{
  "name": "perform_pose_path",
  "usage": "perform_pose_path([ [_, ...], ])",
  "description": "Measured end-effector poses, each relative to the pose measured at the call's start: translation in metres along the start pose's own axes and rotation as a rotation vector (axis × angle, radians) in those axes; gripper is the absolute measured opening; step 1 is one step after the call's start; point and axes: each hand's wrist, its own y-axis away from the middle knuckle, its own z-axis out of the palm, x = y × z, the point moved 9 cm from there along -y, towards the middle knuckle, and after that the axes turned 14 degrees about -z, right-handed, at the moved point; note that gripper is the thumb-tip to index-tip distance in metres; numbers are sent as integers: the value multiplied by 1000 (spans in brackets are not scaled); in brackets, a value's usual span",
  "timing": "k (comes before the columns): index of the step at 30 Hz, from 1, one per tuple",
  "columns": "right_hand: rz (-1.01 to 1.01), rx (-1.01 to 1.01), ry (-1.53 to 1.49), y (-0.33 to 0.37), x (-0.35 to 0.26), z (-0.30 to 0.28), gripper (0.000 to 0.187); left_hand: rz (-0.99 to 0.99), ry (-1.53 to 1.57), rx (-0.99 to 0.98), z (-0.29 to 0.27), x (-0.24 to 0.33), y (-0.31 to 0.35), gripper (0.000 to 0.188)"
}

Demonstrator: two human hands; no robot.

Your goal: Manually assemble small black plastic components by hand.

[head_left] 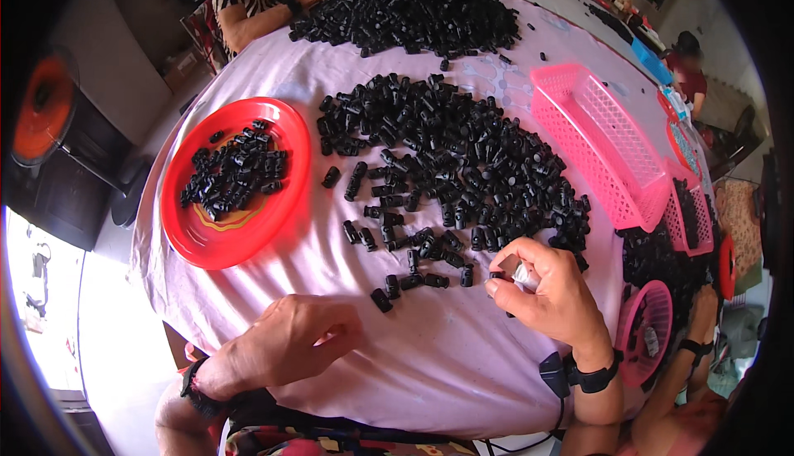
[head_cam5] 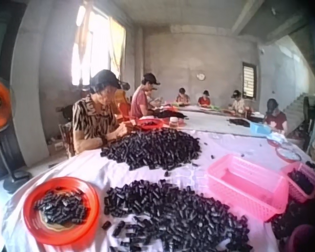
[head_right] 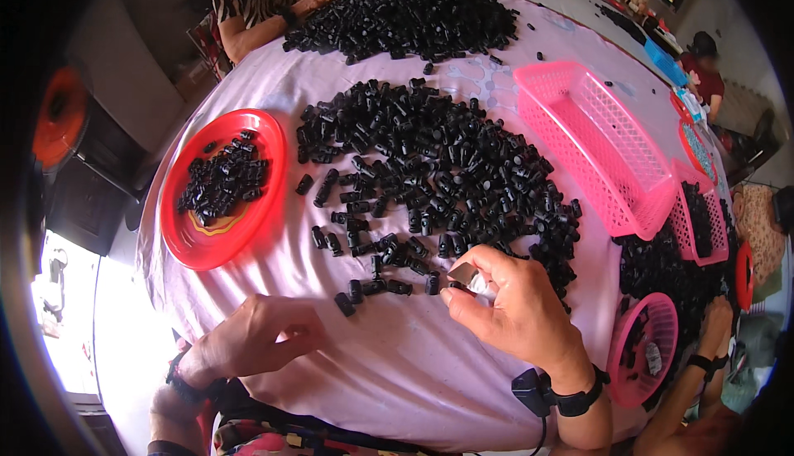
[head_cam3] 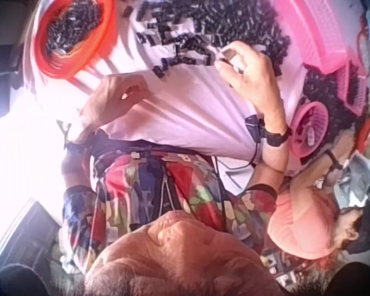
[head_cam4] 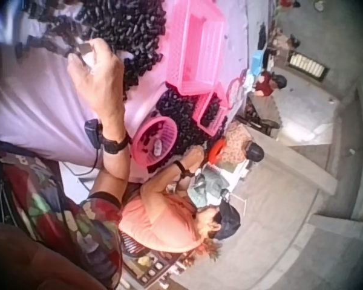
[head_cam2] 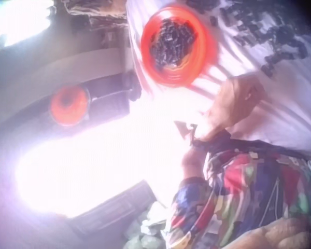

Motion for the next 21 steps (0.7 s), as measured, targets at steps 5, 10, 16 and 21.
perform_pose_path([
  [5, -9, 4, -229, 5, -5, 6, 20, 30, 250, -17, 0, 35, -19, 19],
  [10, -61, 23, -321, 3, -17, 6, 23, 10, 770, -199, 33, 40, -49, 28],
  [16, -86, 63, -257, 4, -12, 12, 16, -18, 1095, -430, 58, 34, -69, 29],
  [21, -68, 77, -235, 0, -8, 14, 15, -154, 1152, -521, 61, 30, -75, 26],
])
